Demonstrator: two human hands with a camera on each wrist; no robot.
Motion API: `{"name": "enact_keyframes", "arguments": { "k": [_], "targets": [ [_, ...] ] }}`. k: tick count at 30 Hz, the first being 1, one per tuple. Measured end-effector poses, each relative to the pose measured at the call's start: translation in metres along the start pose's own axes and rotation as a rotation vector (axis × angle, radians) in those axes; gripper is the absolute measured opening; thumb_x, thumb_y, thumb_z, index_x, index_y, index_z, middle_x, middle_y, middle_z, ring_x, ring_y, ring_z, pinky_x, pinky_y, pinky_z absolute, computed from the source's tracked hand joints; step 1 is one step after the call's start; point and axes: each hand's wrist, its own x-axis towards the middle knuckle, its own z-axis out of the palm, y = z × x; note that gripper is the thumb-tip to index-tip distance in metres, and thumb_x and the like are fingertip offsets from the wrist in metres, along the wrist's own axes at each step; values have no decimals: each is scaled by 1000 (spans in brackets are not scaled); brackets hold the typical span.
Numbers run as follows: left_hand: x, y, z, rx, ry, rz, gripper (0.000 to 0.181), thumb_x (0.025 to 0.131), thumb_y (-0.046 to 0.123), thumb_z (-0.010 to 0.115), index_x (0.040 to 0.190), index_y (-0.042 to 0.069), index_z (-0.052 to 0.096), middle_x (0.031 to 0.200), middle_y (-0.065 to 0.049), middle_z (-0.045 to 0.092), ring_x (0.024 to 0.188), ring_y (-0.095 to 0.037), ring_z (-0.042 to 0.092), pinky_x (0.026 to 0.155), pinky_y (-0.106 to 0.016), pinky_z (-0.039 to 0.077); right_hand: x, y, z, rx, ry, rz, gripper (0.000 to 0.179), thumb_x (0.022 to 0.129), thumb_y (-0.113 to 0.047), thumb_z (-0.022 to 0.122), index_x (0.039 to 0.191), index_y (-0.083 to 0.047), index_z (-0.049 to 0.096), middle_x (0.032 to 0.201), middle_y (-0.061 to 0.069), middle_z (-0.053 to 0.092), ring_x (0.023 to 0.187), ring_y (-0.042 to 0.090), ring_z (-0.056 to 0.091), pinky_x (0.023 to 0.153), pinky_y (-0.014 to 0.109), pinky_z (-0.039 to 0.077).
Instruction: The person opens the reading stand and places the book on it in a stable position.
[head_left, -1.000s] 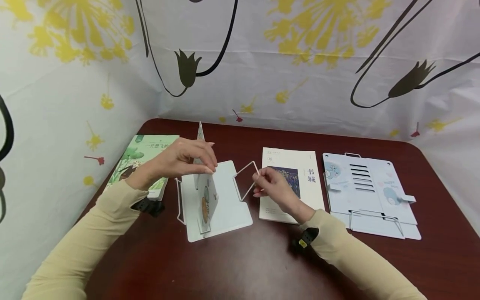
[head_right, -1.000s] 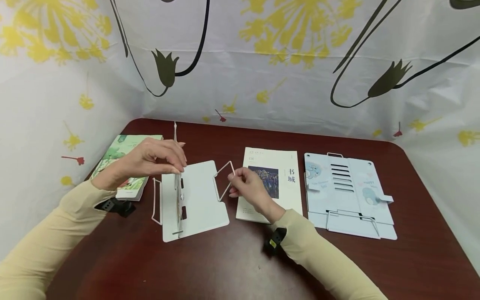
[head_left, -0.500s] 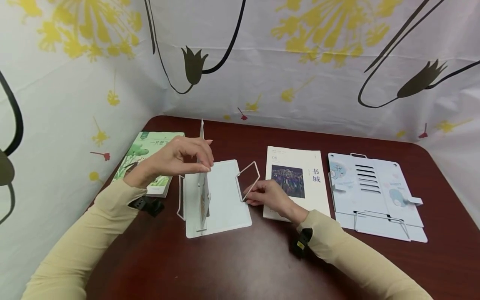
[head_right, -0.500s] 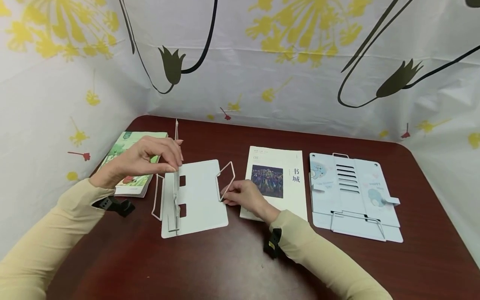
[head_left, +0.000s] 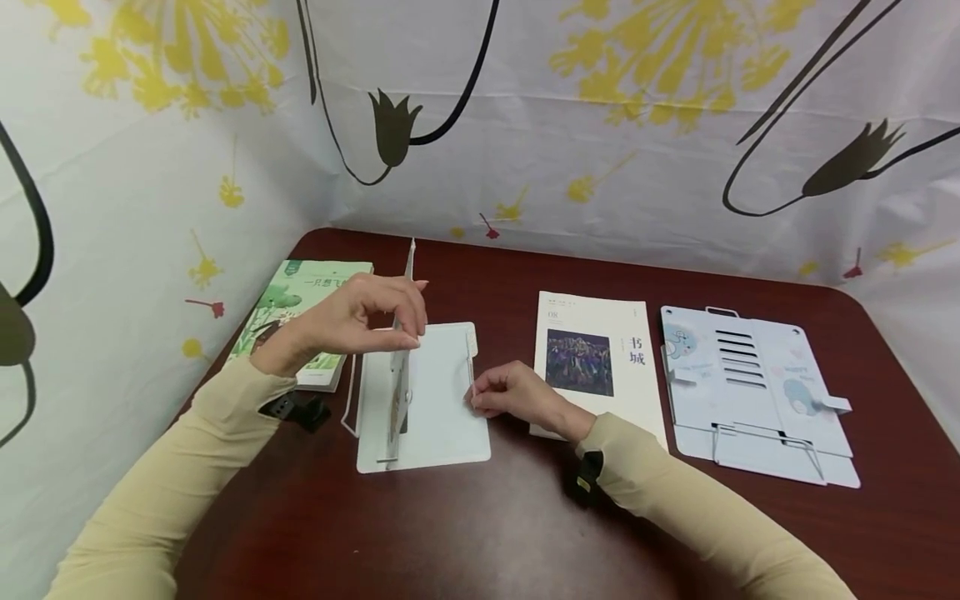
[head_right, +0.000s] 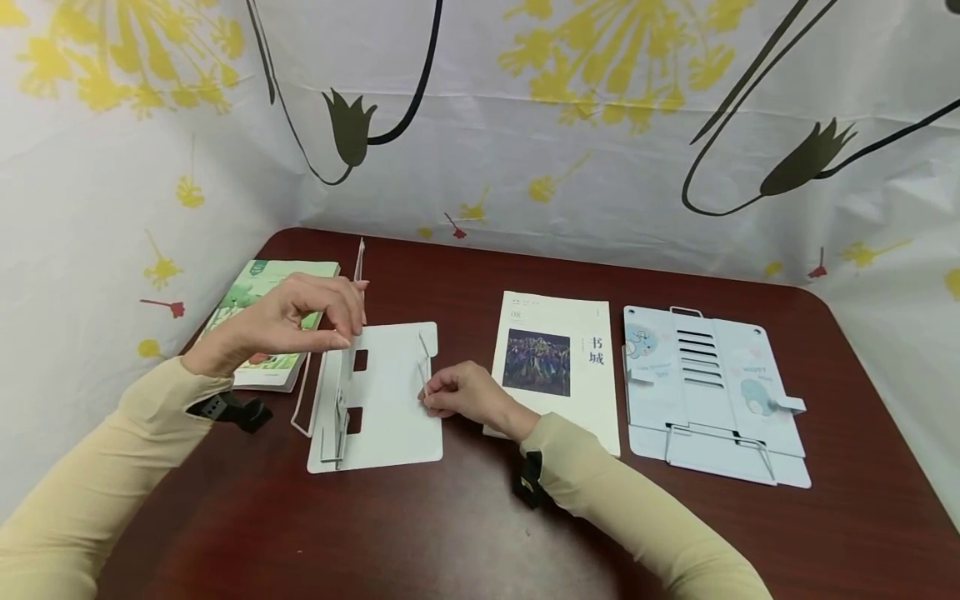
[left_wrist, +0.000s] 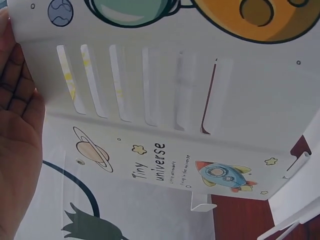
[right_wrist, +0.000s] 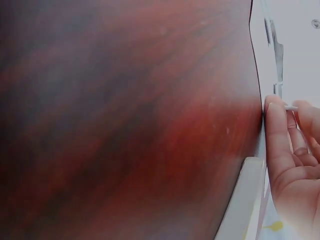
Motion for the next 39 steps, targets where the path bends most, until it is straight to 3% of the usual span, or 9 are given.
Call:
{"name": "enact_keyframes", "arguments": {
  "k": [5,8,13,19,27,31,39],
  "targets": [
    [2,1,3,-56,-19,10,21,77,-7,70,73,14,66,82,-1,65,85,-14,59,112,-41,29,-4,-1,1,27,-50,8,15,87,0,63,97,10,69,92,21,70,73,10,66,69,31,57],
    [4,3,6,-75,-37,23,20,78,-5,71,72,14,65,80,0,65,85,-14,59,111,-43,30,-7,-2,3,-20,-75,-13,13,87,-2,64,93,8,70,86,18,70,69,8,64,66,28,57],
    [6,7,8,-83,-38,51,15,82,7,71,71,13,64,78,2,65,85,-14,59,111,-43,30,-16,-5,5,-146,-64,-34,8,86,-6,66,84,1,70,71,10,67,61,7,60,58,24,55],
    [4,7,9,-71,-10,68,14,83,11,71,71,13,65,80,0,64,87,-14,59,111,-42,30,-24,-5,6,-156,-41,-33,8,85,-4,67,81,2,70,68,9,66,59,8,58,56,23,54],
    [7,2,11,-85,15,62,15,82,5,71,71,13,65,81,-2,64,86,-15,59,111,-44,30,-14,-9,10,-301,-4,-88,9,84,-7,69,77,-3,72,61,4,64,53,5,55,51,18,49],
    [8,-4,11,-117,29,59,16,85,11,69,70,12,64,80,-7,63,85,-14,59,112,-42,29,-9,-12,12,-294,24,-61,9,84,-7,70,76,-3,72,60,5,64,52,5,55,50,17,48],
    [13,-8,15,-164,22,71,16,85,11,69,71,10,63,80,-4,63,84,-15,58,112,-45,28,-4,-12,15,-274,32,-33,8,83,-7,70,76,-3,72,59,4,63,50,3,53,49,17,47]
  ]
}}
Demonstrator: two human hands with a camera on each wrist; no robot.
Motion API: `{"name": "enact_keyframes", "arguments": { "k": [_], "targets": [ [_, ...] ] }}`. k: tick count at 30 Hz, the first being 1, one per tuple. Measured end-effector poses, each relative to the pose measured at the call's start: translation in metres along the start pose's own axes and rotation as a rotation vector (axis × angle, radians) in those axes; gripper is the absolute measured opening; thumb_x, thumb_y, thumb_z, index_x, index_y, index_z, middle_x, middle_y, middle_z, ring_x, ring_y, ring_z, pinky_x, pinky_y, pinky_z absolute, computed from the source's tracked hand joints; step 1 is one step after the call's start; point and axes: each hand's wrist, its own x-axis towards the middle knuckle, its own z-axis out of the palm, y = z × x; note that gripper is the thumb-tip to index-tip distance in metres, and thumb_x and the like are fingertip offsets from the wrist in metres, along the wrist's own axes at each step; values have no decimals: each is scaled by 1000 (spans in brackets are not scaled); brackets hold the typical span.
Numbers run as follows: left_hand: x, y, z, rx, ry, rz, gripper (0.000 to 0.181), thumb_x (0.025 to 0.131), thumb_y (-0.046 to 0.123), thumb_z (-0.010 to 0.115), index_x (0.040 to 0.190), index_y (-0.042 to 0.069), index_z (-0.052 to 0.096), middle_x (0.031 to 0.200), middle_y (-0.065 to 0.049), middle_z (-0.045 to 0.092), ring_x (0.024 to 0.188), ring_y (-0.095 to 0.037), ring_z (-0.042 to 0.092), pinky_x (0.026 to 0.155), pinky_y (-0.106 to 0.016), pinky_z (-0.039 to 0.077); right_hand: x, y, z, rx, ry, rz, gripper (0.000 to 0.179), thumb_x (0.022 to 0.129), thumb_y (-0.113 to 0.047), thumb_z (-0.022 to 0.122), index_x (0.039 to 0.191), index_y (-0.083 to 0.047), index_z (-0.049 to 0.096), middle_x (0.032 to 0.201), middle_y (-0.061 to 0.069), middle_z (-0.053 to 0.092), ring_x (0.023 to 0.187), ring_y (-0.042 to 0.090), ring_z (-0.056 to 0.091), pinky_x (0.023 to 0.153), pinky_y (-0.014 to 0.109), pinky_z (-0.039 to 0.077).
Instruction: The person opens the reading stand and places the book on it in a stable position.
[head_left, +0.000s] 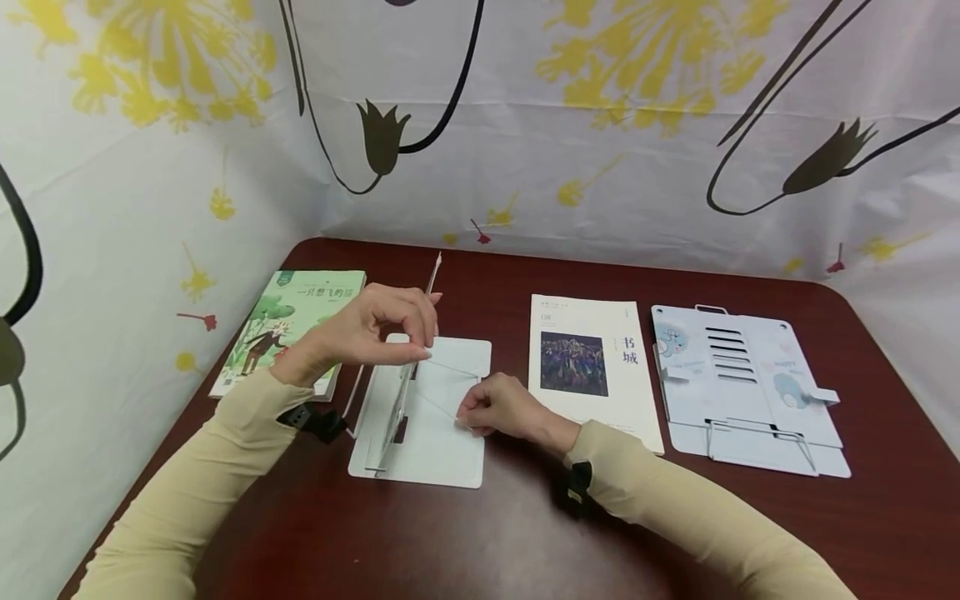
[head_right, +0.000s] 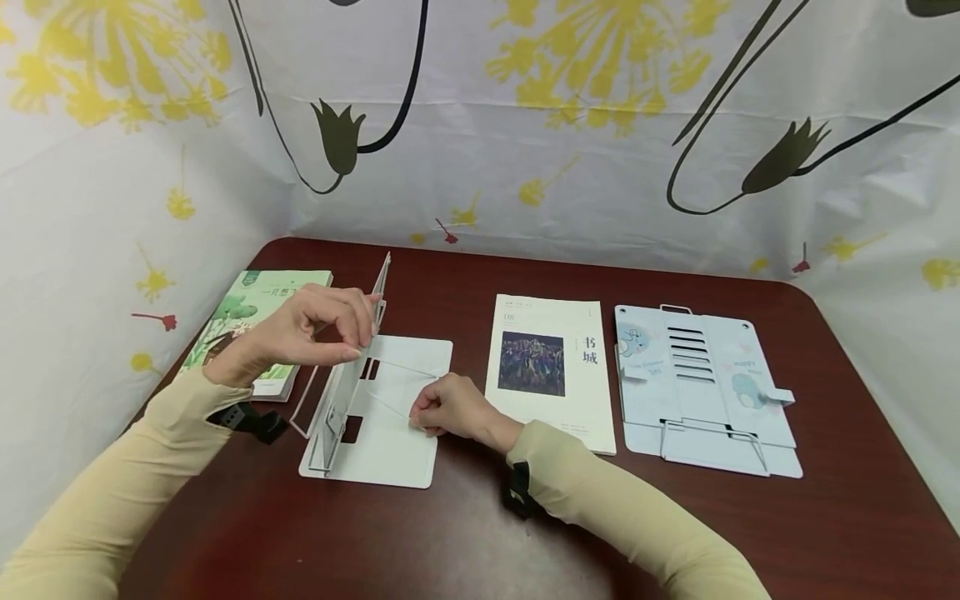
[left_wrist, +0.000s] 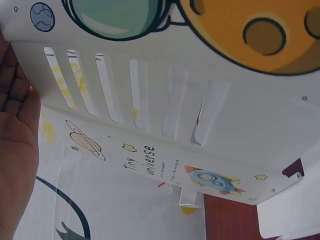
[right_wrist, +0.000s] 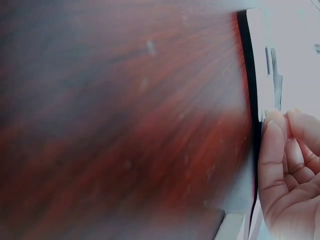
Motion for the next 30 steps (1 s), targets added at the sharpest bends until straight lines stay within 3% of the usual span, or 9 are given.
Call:
{"name": "enact_keyframes", "arguments": {
  "k": [7,18,30],
  "targets": [
    [4,-2,4,11,-11,0,15,84,10,69,71,11,63,79,-7,62,85,-15,58,111,-46,28,-1,1,1,57,-2,-1,7,83,-5,69,78,0,72,61,8,64,52,4,54,51,19,49],
    [8,-5,10,18,-12,-2,15,81,4,71,70,12,64,80,-1,64,84,-15,58,110,-47,29,-6,6,5,281,5,109,11,85,-4,67,87,6,71,72,13,68,56,8,59,55,26,54],
    [14,-14,20,36,-32,31,15,83,8,70,70,12,64,79,-8,63,85,-14,59,110,-46,30,-8,5,10,302,52,131,10,84,-4,68,87,5,70,73,12,68,54,8,59,52,26,54]
  ]
}}
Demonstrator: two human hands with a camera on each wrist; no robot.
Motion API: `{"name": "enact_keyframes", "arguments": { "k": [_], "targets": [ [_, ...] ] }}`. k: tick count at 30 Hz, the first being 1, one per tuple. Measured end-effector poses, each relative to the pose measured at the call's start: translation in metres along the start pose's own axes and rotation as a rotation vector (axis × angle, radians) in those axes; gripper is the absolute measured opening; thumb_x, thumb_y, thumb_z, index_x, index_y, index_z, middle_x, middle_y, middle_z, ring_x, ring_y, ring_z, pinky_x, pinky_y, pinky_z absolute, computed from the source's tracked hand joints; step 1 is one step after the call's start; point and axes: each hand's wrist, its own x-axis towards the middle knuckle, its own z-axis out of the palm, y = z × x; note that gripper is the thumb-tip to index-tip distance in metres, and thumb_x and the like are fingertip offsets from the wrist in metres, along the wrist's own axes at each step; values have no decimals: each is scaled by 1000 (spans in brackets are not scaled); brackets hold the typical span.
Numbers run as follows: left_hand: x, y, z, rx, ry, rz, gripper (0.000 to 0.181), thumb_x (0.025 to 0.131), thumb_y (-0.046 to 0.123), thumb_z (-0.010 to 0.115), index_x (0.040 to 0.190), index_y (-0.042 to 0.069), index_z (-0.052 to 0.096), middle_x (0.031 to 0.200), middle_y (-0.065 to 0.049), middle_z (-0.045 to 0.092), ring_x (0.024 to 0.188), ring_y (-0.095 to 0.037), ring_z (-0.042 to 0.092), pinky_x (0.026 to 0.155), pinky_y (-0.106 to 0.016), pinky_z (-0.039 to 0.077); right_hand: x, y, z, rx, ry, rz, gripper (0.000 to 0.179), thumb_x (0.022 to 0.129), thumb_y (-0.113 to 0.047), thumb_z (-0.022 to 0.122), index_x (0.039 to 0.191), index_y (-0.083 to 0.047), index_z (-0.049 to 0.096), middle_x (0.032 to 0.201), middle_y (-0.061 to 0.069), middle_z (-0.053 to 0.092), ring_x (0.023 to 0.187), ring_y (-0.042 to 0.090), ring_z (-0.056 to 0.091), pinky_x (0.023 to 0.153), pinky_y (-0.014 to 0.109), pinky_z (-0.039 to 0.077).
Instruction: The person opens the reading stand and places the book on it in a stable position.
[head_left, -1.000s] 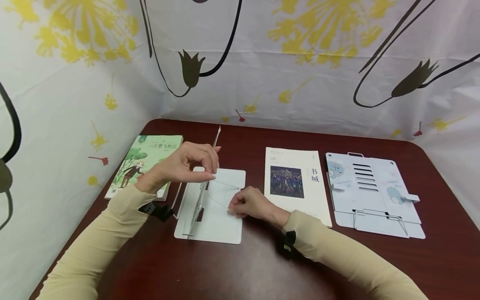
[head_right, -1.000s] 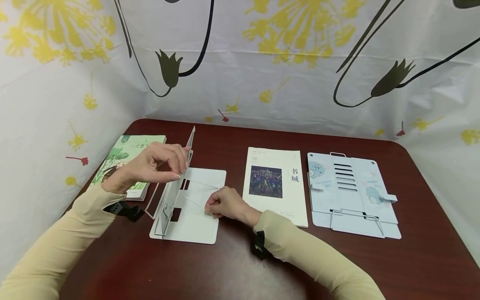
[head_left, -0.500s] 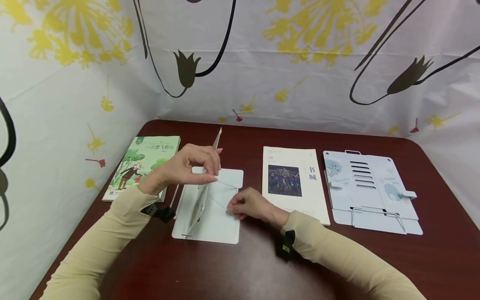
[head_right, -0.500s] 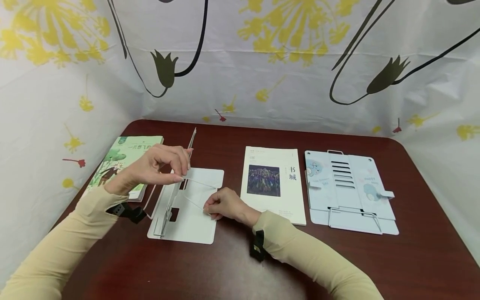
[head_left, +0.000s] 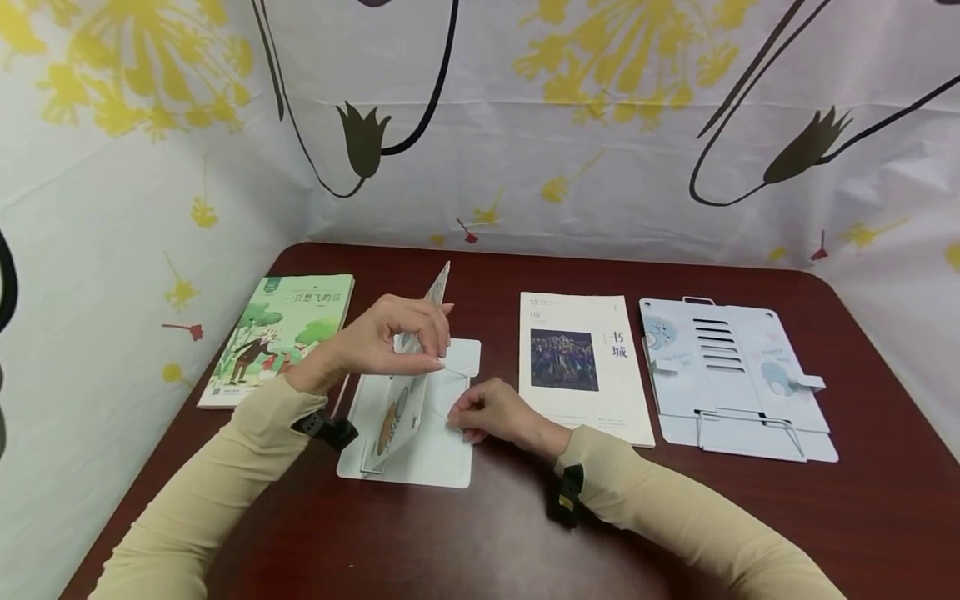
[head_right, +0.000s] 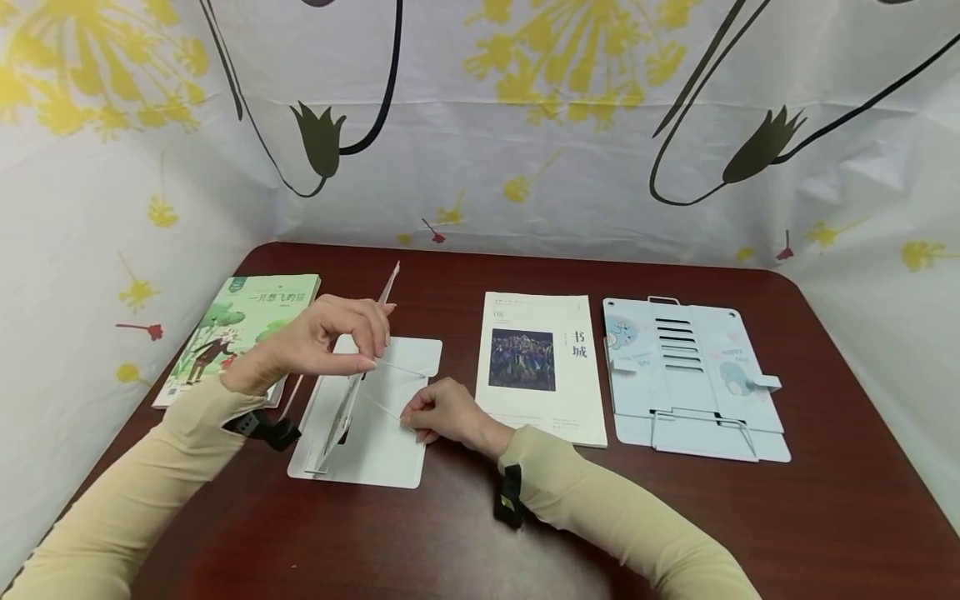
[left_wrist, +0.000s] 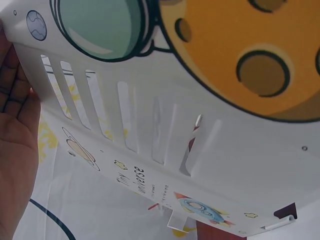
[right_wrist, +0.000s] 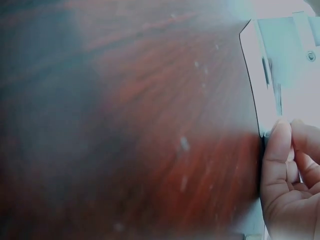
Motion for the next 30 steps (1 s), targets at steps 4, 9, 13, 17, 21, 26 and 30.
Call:
{"name": "enact_keyframes", "arguments": {
  "k": [4,9,13,17,21,26,30],
  "targets": [
    [1,-1,2,-1,3,0,15,83,9,70,70,11,64,81,-4,64,84,-15,59,110,-47,31,0,1,2,-6,6,-4,11,85,-5,67,86,5,70,73,11,68,54,7,59,52,25,54],
    [1,-2,4,8,8,7,17,85,13,70,69,11,63,81,-2,64,83,-14,59,110,-47,31,0,2,3,-21,11,-8,12,86,-7,67,87,5,70,73,11,68,53,7,58,52,25,54],
    [1,-2,4,8,5,1,16,84,11,70,70,11,64,80,-7,64,84,-14,59,110,-46,30,-2,2,4,-19,18,-10,13,86,-7,66,89,5,70,74,13,67,54,7,59,53,27,54],
    [1,-2,5,6,18,-1,15,84,10,70,70,11,65,80,-8,64,84,-14,60,110,-46,31,-6,0,4,4,10,-11,14,87,-5,65,92,7,69,77,16,68,57,9,60,56,29,56],
    [3,-4,4,-17,54,0,15,85,13,70,71,9,66,81,-7,66,85,-15,61,108,-46,33,-10,0,4,32,1,-15,15,87,-3,64,96,8,68,83,18,68,62,11,64,60,30,57],
    [5,-10,-2,-94,232,-55,11,86,14,69,76,9,68,86,-2,67,90,-14,62,101,-35,43,-22,-1,7,40,50,-69,16,87,-1,63,100,9,67,86,18,68,68,14,66,62,28,57],
    [-2,-23,-14,-130,460,-232,5,88,11,66,88,14,69,95,2,67,92,-12,62,83,-24,50,-39,-9,20,31,104,-150,16,84,0,65,98,8,66,81,16,66,65,10,62,61,25,55]
  ]
}}
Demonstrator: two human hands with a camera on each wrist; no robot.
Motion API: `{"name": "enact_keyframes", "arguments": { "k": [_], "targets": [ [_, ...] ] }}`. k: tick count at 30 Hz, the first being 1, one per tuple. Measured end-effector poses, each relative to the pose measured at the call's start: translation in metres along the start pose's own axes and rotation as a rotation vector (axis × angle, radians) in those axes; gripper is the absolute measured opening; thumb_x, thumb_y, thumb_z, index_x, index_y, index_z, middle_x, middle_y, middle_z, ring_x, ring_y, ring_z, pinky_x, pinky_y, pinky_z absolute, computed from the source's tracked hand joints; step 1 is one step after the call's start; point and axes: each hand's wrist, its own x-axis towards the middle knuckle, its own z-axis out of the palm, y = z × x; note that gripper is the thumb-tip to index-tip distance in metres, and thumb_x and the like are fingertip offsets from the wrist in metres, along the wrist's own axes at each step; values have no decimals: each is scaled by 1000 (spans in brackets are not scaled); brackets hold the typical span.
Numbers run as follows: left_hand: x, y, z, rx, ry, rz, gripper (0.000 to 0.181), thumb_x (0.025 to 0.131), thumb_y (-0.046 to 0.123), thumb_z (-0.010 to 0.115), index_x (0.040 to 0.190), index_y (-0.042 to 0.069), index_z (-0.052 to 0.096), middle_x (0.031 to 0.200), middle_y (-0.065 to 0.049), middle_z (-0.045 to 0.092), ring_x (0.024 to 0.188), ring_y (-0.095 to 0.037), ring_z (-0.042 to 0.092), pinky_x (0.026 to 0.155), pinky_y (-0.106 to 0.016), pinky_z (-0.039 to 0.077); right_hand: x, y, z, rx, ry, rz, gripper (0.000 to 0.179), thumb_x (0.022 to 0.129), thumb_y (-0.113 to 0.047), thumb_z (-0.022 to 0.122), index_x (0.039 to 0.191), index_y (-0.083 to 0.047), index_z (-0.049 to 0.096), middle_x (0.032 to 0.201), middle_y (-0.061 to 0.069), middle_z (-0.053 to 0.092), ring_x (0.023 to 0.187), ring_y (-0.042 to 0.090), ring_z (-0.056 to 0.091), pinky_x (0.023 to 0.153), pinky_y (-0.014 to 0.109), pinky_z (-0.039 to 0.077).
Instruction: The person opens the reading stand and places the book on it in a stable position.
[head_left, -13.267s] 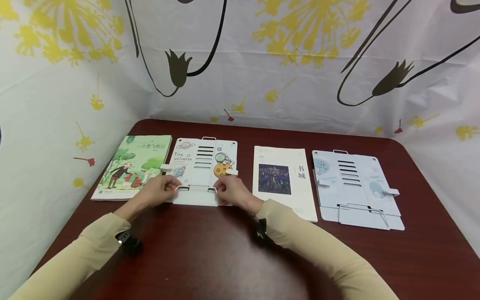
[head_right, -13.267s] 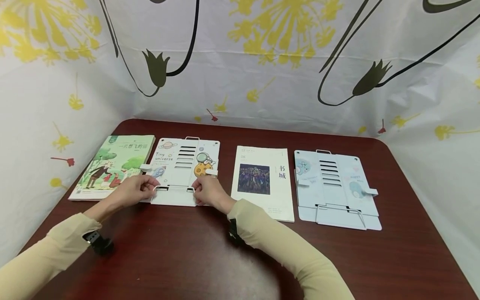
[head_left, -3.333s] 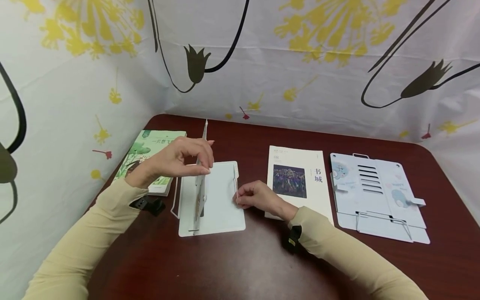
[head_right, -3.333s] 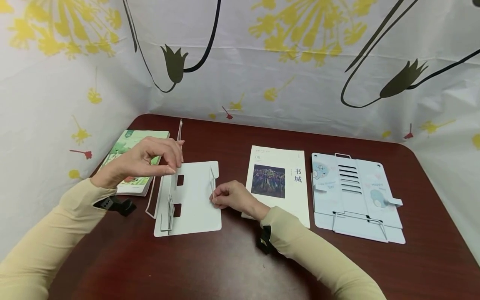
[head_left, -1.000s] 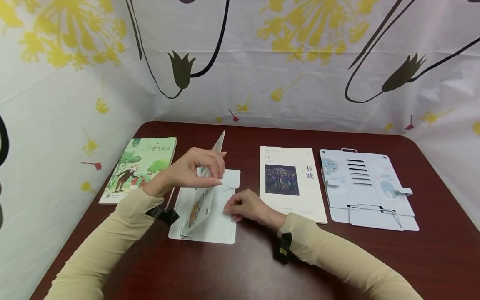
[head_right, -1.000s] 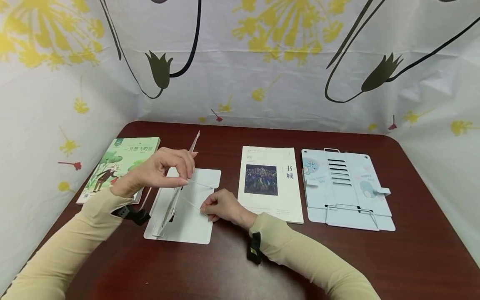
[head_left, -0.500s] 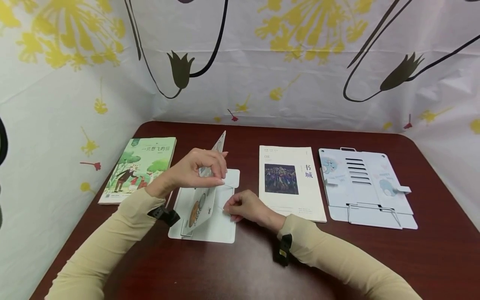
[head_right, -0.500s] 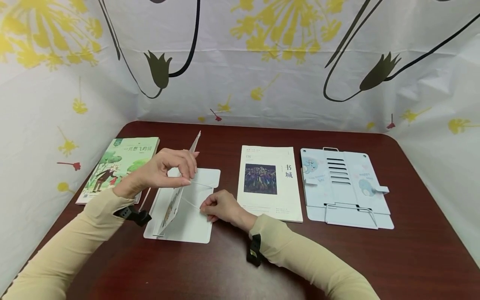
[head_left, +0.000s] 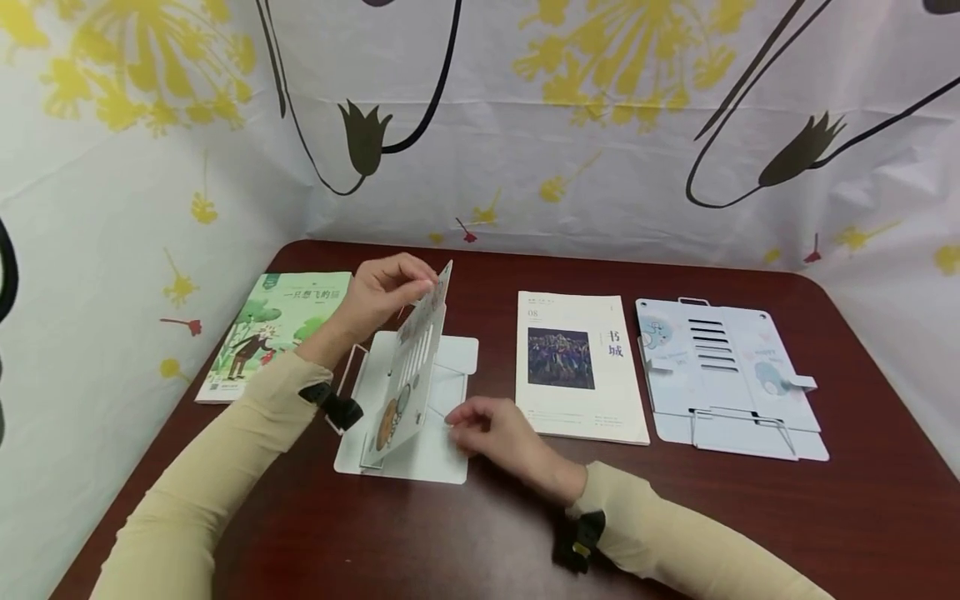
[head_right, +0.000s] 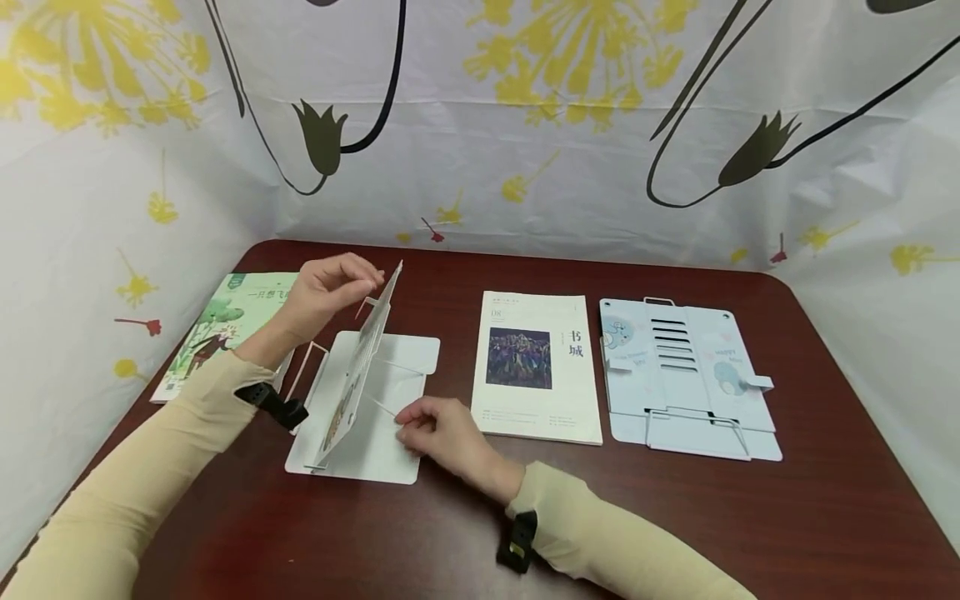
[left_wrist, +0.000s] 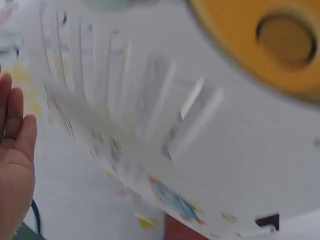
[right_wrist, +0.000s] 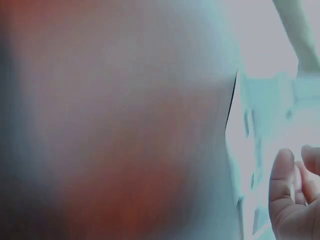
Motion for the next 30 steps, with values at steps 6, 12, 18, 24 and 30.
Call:
{"name": "enact_keyframes", "arguments": {
  "k": [6,12,18,24,30],
  "targets": [
    [-2,-28,-29,152,-16,-371,32,95,17,57,125,6,56,127,-8,57,117,-17,53,99,-33,44,-21,-24,33,228,-35,-22,21,82,2,66,98,13,58,79,21,63,63,7,61,61,35,57],
    [-7,-44,-42,212,-133,-511,41,96,19,55,134,3,50,136,-15,50,122,-24,49,102,-52,38,-21,-38,57,367,-1,-81,22,82,4,65,95,14,50,81,30,59,62,6,61,59,36,57],
    [-3,-47,-38,313,-156,-478,39,93,20,59,128,4,55,126,-14,58,111,-21,55,90,-32,48,-11,-39,68,400,35,-77,31,87,3,61,114,13,50,90,37,57,62,5,61,58,29,57],
    [-2,-47,-37,393,-96,-470,35,93,22,60,123,5,60,121,-13,61,104,-19,58,80,-25,49,-8,-34,61,352,92,-100,30,87,2,62,114,12,52,88,36,59,58,4,61,55,31,57],
    [-6,-45,-47,487,77,-455,35,92,28,61,121,7,62,113,-13,64,79,-24,55,59,-26,46,1,-26,33,322,195,-64,16,87,0,62,91,11,52,84,28,61,57,9,64,58,38,57]
  ]
}}
